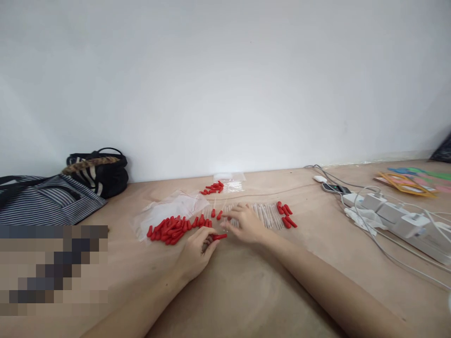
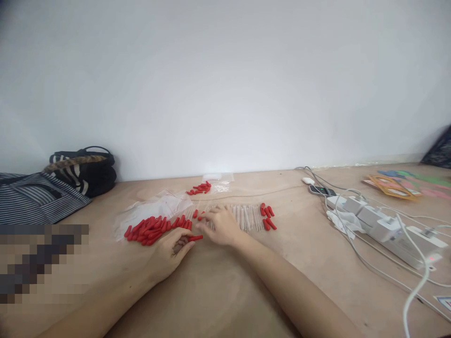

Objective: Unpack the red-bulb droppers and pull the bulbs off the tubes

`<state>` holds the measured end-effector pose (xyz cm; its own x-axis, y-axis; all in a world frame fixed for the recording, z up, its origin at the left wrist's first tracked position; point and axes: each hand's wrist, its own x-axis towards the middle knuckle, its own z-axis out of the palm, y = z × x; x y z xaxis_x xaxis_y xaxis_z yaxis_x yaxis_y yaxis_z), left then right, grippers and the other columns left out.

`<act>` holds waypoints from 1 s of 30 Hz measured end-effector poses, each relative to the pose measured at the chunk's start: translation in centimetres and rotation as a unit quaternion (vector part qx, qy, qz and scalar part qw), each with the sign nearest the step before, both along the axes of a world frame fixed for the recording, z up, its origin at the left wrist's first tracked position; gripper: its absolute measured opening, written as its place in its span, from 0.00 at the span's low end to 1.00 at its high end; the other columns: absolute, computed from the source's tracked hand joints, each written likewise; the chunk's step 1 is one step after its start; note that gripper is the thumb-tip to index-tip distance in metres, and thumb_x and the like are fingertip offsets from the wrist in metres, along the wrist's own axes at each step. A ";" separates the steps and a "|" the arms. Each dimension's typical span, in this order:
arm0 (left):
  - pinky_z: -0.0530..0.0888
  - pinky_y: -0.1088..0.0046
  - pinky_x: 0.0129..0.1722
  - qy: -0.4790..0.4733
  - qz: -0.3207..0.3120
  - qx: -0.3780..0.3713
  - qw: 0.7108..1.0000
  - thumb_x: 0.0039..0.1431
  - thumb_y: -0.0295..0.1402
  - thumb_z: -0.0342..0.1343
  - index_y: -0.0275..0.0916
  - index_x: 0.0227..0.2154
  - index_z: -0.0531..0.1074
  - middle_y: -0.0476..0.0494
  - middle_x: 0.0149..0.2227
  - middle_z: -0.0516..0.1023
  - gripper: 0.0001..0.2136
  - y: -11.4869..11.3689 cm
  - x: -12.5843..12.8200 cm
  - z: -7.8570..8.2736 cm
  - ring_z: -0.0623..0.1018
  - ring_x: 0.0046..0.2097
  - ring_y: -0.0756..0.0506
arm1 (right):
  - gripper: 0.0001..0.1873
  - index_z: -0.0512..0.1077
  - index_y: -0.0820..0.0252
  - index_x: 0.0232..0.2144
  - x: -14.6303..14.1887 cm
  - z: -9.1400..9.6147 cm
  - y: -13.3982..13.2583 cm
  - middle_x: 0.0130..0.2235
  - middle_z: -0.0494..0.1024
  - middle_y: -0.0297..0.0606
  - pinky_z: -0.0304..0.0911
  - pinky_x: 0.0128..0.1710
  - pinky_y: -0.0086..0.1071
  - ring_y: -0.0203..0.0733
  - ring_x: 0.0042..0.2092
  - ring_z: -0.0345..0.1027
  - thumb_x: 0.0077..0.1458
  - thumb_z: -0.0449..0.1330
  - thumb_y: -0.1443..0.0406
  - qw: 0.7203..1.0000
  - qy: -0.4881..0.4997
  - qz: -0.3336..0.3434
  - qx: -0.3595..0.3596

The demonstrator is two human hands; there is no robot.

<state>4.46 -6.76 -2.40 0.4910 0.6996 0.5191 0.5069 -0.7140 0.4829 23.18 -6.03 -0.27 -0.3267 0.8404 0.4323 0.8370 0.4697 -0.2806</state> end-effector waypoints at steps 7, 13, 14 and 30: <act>0.72 0.75 0.32 -0.021 -0.036 0.019 0.999 0.55 0.31 0.49 0.38 0.33 0.66 0.48 0.30 0.72 0.04 -0.2 0.3 0.0 0.73 0.32 0.50 | 0.08 0.73 0.54 0.34 0.5 -1.9 -2.7 0.26 0.75 0.32 0.43 0.34 0.34 0.36 0.33 0.60 0.54 0.54 0.67 0.989 -0.044 0.096 0.105; 0.67 0.67 0.41 0.172 0.152 0.075 0.970 0.49 0.29 0.52 0.38 0.30 0.71 0.44 0.33 0.70 0.05 3.0 1.6 1.8 0.70 0.39 0.44 | 0.11 0.74 0.54 0.34 8.5 -1.5 -1.9 0.32 0.77 0.35 0.47 0.39 0.34 0.38 0.35 0.65 0.53 0.52 0.62 0.973 0.081 -0.202 0.072; 0.67 0.67 0.41 0.206 0.186 0.068 0.958 0.49 0.29 0.52 0.38 0.30 0.71 0.44 0.34 0.70 0.06 3.6 2.1 2.1 0.69 0.40 0.43 | 0.11 0.74 0.54 0.34 10.2 -1.3 -1.6 0.32 0.77 0.35 0.49 0.39 0.35 0.40 0.35 0.66 0.52 0.52 0.61 0.948 0.114 -0.295 0.032; 0.63 0.59 0.42 0.258 0.272 0.043 0.926 0.46 0.36 0.51 0.36 0.18 0.72 0.36 0.35 0.73 0.11 7.4 5.9 2.0 0.68 0.44 0.36 | 0.07 0.74 0.61 0.18 17.0 -1.2 -2.0 0.21 0.74 0.35 0.55 0.26 0.28 0.37 0.26 0.65 0.39 0.61 0.63 0.888 0.181 -0.335 -0.259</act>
<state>10.32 0.65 -0.37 0.2766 0.8833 0.3786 0.9502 -0.3102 0.0294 40.21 -8.00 -1.47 0.4034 0.9102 -0.0938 0.6913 -0.3703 -0.6205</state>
